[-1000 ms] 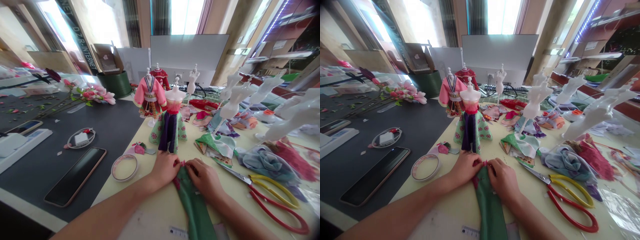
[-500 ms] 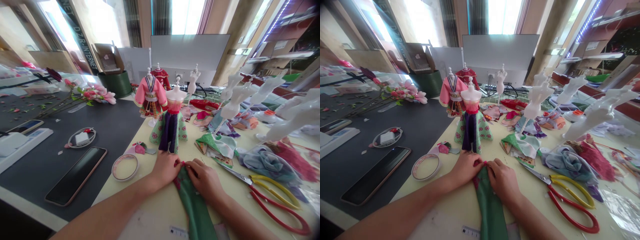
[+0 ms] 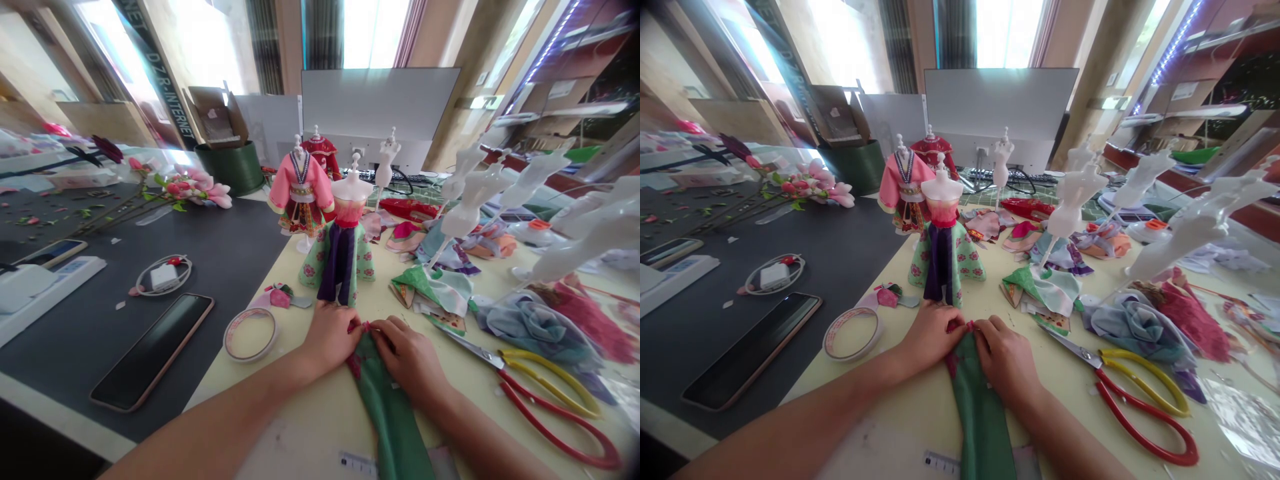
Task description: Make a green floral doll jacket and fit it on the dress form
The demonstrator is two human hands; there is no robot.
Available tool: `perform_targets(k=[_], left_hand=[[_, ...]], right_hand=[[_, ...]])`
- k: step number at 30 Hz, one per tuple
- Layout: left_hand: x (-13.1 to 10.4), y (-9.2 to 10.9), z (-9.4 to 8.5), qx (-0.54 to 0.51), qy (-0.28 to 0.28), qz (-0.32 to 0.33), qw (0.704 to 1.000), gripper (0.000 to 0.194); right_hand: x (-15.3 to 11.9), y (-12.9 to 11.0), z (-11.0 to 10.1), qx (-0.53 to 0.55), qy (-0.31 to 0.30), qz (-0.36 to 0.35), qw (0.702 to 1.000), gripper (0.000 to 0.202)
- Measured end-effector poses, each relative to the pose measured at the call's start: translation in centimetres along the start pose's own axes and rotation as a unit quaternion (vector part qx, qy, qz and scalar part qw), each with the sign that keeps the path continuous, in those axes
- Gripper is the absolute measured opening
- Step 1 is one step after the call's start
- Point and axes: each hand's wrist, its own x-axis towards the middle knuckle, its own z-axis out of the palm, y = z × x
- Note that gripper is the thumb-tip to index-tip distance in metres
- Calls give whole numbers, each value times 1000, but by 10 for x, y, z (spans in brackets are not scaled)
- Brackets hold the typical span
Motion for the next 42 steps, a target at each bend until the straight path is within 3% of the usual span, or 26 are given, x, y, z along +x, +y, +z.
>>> perform_targets(k=[42], left_hand=[[-2,-3,2,7,21,-5,1000,15]], right_hand=[[-1,2,4,-61,-9,-34,998,33]])
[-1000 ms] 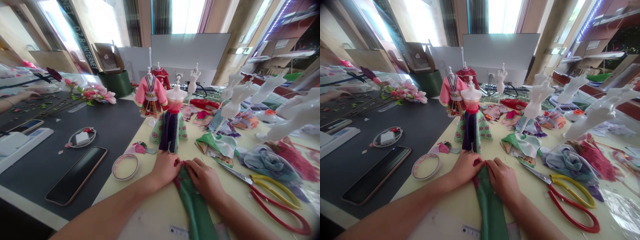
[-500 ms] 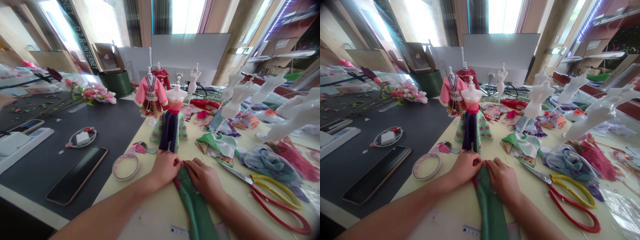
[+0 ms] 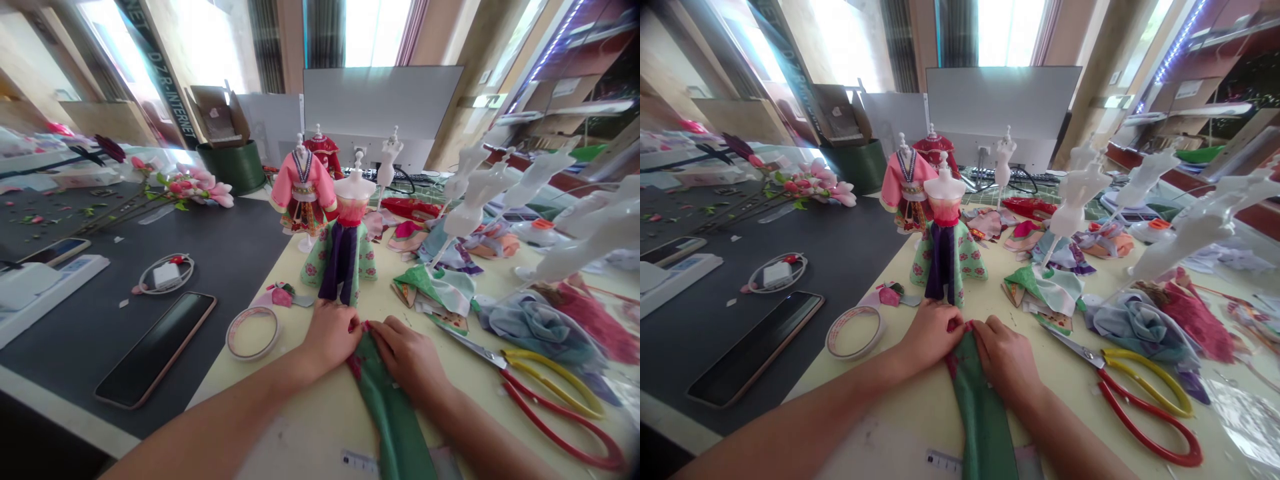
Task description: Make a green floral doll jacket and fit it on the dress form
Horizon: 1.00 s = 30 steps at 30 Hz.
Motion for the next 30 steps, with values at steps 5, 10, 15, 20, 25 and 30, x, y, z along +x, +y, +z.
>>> perform_targets(k=[5,10,15,20,25,30], left_hand=[[0,-1,1,9,5,3,1000,15],[1,-2,2,9,9,6,1000,14],[0,-1,1,7,3,5,1000,15],[1,-1,1,12,2,3,1000,15],[1,1,-1,14,-5,0,1000,15],[0,1,-1,14,-3,4,1000,15]], right_hand=[[0,1,1,-3,0,-6,1000,33],[0,0,1,-4,5,-11,1000,33],[1,-2,1,-7,1,-8,1000,32],[0,-3,1,-5,5,-8,1000,31],[1,-3,1,1,23,-9,1000,31],[1,-3,1,13,25,10,1000,30]])
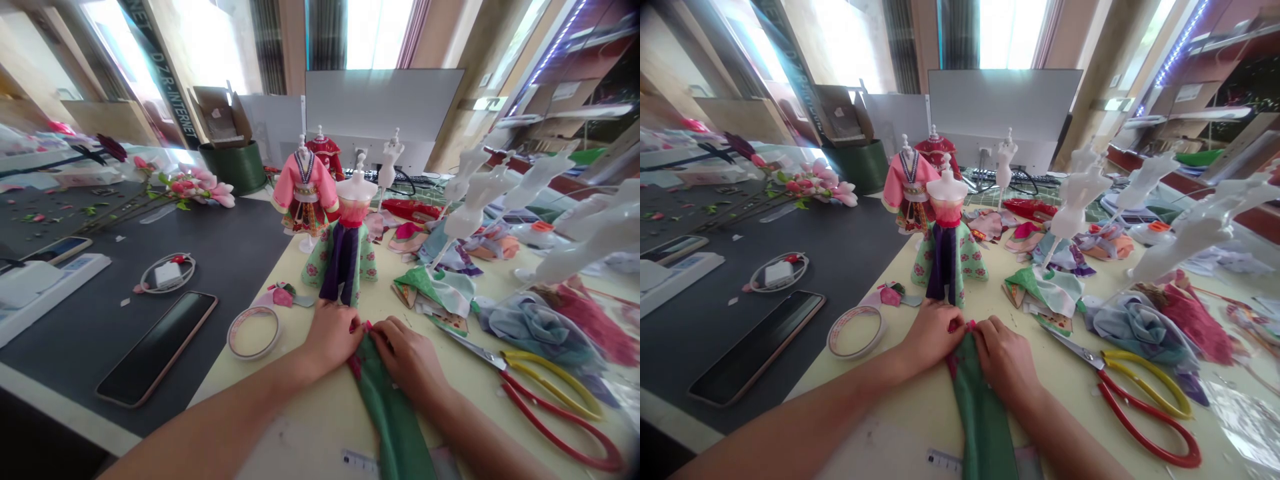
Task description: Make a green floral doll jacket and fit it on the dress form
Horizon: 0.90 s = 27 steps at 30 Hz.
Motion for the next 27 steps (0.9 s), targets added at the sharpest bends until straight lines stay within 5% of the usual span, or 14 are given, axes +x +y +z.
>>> perform_targets(k=[27], left_hand=[[1,-2,1,8,-4,-2,1000,17]], right_hand=[[1,-3,-2,26,5,-23,999,34]])
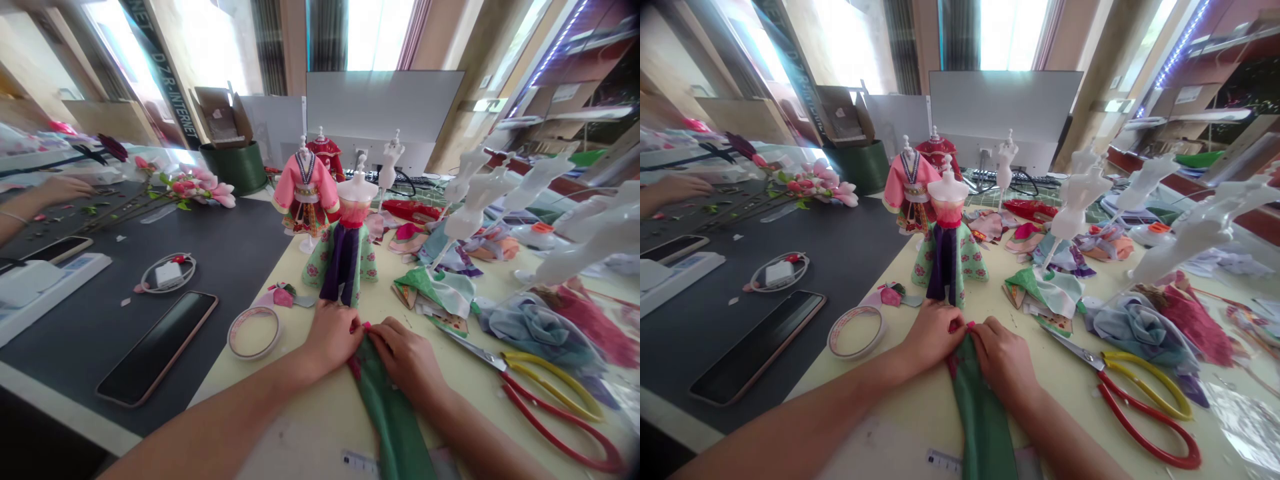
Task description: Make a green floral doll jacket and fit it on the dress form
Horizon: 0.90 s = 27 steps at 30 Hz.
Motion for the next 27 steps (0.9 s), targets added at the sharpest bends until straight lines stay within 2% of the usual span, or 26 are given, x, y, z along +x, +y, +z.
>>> perform_targets(k=[17,27], left_hand=[[0,1,-2,1,-3,-1,1000,18],[-1,3,-5,-13,-8,-4,1000,17]], right_hand=[[1,-1,-2,10,-4,-1,1000,33],[-1,-5,-3,20,-16,63,998,23]])
